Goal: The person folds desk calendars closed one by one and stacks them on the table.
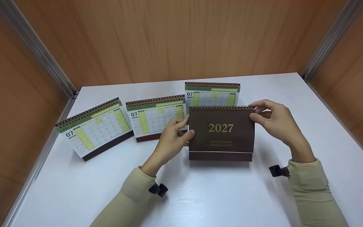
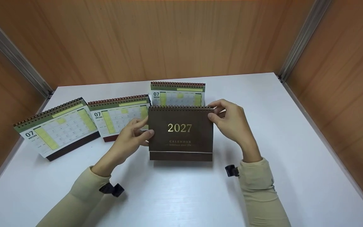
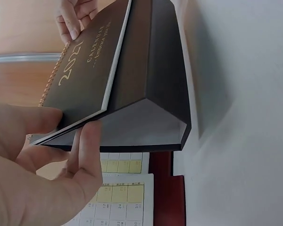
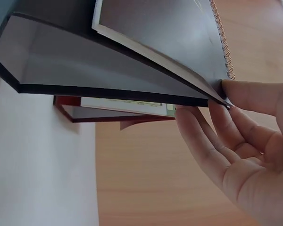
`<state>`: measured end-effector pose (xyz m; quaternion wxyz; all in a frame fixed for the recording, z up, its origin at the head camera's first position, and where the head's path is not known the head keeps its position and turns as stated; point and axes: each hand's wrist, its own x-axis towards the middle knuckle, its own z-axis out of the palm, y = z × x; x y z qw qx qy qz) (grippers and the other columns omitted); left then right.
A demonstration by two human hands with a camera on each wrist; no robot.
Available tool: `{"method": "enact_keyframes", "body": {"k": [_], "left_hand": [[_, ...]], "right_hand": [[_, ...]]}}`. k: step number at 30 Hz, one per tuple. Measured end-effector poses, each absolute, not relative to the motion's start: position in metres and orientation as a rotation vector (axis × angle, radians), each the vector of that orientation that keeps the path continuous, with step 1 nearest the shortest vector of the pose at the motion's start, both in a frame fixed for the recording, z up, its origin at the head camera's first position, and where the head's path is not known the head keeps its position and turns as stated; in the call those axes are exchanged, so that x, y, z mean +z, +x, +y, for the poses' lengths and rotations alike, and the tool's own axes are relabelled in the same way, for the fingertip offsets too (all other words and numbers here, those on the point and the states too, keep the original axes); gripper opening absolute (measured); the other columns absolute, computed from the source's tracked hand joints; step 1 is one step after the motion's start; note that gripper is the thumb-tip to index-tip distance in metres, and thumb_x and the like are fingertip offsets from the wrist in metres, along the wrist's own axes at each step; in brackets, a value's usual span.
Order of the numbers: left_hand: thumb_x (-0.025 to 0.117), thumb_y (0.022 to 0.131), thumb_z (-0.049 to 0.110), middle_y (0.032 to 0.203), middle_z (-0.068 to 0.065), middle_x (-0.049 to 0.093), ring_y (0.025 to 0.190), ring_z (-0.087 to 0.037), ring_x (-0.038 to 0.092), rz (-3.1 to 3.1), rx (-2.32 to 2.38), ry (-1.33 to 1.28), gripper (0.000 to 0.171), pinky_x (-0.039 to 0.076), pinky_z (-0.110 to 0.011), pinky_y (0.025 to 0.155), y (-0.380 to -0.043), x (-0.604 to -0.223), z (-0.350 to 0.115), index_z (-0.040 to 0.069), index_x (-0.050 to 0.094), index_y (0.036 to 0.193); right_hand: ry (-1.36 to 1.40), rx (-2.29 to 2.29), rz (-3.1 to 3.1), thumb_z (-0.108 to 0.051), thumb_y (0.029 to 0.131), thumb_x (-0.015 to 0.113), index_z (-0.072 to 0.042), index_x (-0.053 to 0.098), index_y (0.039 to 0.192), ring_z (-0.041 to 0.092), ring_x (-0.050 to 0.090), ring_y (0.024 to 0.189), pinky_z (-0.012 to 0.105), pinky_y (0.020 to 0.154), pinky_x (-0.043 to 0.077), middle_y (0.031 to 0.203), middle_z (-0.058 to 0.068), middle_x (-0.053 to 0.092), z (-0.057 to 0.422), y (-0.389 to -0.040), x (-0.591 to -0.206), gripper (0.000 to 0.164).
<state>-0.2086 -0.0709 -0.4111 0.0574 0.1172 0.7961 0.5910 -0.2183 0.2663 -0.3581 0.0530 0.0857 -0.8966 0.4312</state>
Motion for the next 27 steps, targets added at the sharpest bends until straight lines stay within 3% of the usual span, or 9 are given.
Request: {"method": "enact_keyframes", "body": {"k": [8, 16, 22, 27], "left_hand": [[0.068, 0.103, 0.011, 0.144, -0.018, 0.051, 0.092, -0.019, 0.064, 2.325, 1.839, 0.317, 0.063, 0.066, -0.034, 0.077, -0.207, -0.415, -0.079, 0.008, 0.043, 0.161], [0.067, 0.104, 0.011, 0.137, -0.019, 0.051, 0.096, -0.021, 0.068, 2.285, 1.817, 0.248, 0.063, 0.066, -0.032, 0.078, -0.209, -0.422, -0.079, 0.007, 0.041, 0.161], [0.067, 0.104, 0.011, 0.137, -0.020, 0.053, 0.099, -0.022, 0.070, 2.284, 1.830, 0.253, 0.063, 0.065, -0.032, 0.079, -0.210, -0.428, -0.078, 0.005, 0.041, 0.161], [0.067, 0.104, 0.009, 0.138, -0.021, 0.054, 0.098, -0.021, 0.069, 2.281, 1.840, 0.274, 0.064, 0.065, -0.031, 0.080, -0.212, -0.431, -0.077, 0.004, 0.039, 0.162]], "right_hand": [[0.203, 1.384, -2.759, -0.015, 0.102, 0.072, -0.008, 0.070, 0.137, 0.009, 0.076, 0.099, 0.018, 0.081, 0.056, 0.110, 0.012, 0.066, 0.260, -0.224, -0.371, 0.035], [0.162, 1.414, -2.779, -0.019, 0.105, 0.069, -0.011, 0.068, 0.141, 0.016, 0.077, 0.104, 0.030, 0.089, 0.054, 0.113, 0.011, 0.067, 0.256, -0.228, -0.382, 0.037], [0.156, 1.375, -2.771, -0.019, 0.105, 0.068, -0.010, 0.067, 0.143, 0.024, 0.076, 0.108, 0.026, 0.084, 0.053, 0.114, 0.012, 0.069, 0.253, -0.230, -0.387, 0.039], [0.159, 1.326, -2.788, -0.019, 0.104, 0.069, -0.008, 0.062, 0.149, 0.035, 0.073, 0.118, 0.033, 0.084, 0.054, 0.121, 0.016, 0.065, 0.250, -0.229, -0.390, 0.046]]}}
